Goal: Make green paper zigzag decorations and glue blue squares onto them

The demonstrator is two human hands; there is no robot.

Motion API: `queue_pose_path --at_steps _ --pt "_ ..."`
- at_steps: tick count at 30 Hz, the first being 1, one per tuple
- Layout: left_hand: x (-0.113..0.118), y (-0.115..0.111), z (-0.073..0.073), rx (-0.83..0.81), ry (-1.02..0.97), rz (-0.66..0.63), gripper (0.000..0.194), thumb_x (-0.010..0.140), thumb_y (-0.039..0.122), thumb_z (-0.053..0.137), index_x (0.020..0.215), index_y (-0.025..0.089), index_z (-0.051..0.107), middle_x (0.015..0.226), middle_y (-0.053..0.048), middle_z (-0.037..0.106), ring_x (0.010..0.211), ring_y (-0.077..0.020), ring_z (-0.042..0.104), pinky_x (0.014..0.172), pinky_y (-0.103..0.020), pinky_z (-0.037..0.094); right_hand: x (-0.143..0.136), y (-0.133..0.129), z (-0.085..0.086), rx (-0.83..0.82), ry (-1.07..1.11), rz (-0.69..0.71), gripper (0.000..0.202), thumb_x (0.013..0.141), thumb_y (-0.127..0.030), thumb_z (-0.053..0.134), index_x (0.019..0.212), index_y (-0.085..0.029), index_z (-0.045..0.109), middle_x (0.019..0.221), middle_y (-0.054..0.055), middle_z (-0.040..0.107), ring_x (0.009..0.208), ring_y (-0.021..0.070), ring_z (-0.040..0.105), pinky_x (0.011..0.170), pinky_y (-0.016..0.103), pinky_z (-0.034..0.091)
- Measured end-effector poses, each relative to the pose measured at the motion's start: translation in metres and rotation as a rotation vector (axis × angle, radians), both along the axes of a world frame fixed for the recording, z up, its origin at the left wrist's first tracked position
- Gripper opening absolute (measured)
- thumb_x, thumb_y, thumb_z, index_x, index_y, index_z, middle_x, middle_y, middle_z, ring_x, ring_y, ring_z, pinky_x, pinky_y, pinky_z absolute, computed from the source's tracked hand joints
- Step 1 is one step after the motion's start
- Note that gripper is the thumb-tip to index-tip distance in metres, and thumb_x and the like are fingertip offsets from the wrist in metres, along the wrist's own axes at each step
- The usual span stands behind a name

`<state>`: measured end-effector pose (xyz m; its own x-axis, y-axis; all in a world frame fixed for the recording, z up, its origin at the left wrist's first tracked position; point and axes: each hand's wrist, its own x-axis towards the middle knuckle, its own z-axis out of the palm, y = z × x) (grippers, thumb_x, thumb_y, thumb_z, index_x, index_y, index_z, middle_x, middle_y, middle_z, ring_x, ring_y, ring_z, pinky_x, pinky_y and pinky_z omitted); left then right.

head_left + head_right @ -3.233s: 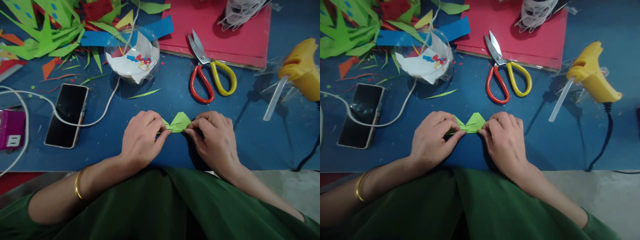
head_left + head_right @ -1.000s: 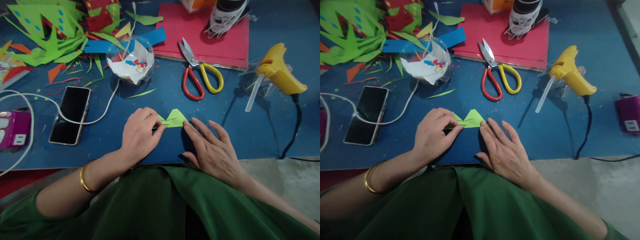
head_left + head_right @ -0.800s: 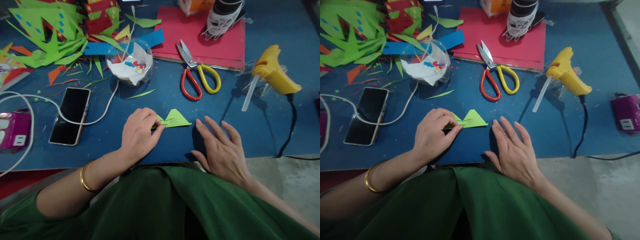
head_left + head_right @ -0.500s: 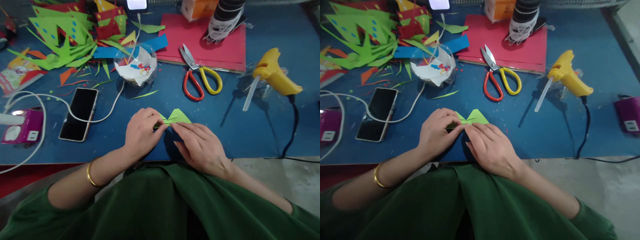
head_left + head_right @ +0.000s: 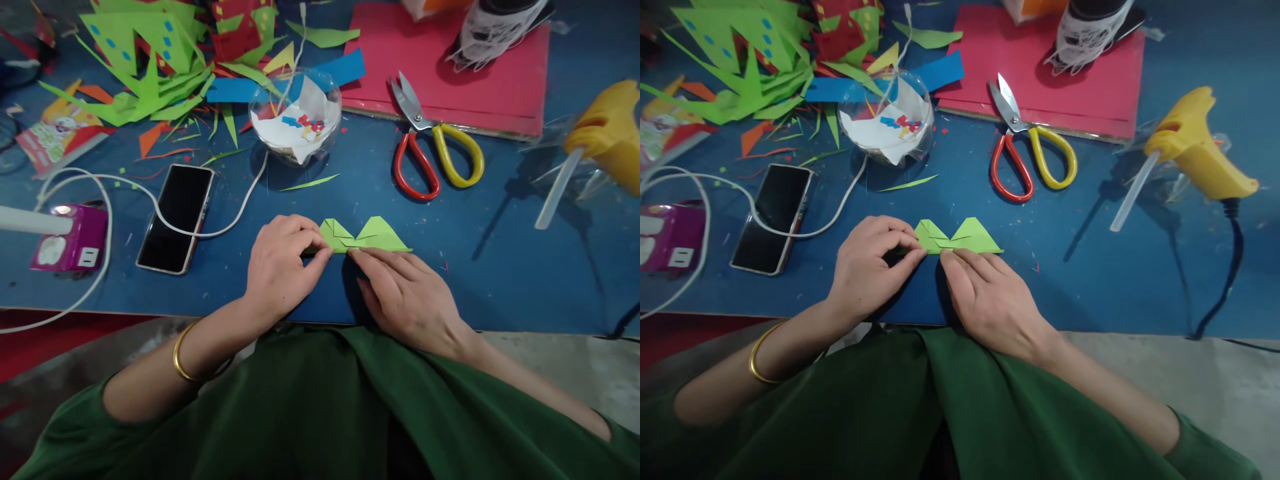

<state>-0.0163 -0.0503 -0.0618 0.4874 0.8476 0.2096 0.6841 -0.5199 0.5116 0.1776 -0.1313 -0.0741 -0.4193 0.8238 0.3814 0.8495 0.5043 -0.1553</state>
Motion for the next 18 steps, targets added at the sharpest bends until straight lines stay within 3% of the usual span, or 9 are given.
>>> queue_pose_path --at_steps 8,18 --pt "-0.003 0.005 0.004 -0.03 0.039 0.026 0.015 0.085 0.019 0.069 0.07 0.022 0.068 0.091 -0.001 0.072 0.089 -0.0203 0.063 0.082 -0.039 0.045 0.0 0.0 0.002 -0.053 -0.122 0.071 0.041 0.097 -0.016 0.052 0.135 -0.002 0.054 0.124 0.012 0.072 0.115 0.0241 0.059 0.091 0.037 0.046" --pt "-0.015 0.008 0.006 -0.014 0.07 0.071 0.015 0.084 0.022 0.068 0.069 0.023 0.069 0.092 -0.001 0.072 0.091 -0.0217 0.064 0.085 -0.041 0.048 0.001 0.003 0.008 -0.059 -0.174 0.12 0.041 0.097 -0.015 0.047 0.134 -0.001 0.055 0.125 0.013 0.071 0.112 0.0268 0.058 0.089 0.039 0.04"
